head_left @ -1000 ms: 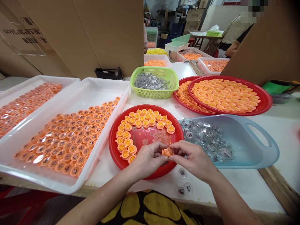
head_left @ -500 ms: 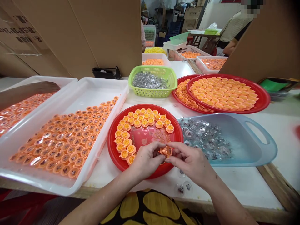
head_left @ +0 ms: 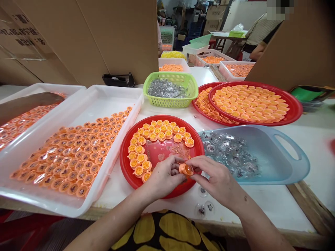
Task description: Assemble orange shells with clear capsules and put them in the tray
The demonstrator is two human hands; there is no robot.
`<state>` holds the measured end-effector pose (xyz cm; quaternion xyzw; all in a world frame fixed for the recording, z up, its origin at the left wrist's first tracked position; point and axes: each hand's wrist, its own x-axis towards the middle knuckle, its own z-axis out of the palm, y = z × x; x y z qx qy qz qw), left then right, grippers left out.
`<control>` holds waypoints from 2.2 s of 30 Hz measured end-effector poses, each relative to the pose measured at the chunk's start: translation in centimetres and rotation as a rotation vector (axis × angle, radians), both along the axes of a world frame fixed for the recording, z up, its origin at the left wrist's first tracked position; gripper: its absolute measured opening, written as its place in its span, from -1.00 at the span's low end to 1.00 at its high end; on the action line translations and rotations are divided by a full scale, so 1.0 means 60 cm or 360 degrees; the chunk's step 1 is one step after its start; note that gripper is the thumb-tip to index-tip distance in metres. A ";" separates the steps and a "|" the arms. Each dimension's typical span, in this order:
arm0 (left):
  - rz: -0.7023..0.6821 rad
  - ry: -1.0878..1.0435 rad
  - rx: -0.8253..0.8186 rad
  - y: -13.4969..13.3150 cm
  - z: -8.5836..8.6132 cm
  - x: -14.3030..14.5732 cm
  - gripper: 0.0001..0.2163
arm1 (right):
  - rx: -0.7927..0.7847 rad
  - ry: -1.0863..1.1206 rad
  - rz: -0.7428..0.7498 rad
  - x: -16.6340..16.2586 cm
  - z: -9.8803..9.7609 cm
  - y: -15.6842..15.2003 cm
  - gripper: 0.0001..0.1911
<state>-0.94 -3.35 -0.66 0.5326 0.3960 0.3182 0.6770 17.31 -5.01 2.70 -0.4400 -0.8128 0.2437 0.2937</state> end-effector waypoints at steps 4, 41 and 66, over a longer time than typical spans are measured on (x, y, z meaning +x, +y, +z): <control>-0.0053 0.0001 -0.0008 -0.002 0.009 0.000 -0.77 | -0.0038 0.0081 0.0032 0.000 0.000 0.001 -0.72; -0.0139 0.0454 0.0188 -0.003 0.031 0.001 -0.74 | -0.0426 0.0249 -0.0183 0.009 -0.007 -0.011 -0.82; -0.0185 0.0146 0.0057 -0.011 0.031 -0.011 -0.77 | 0.0083 0.0000 -0.0200 -0.011 -0.013 -0.020 -0.89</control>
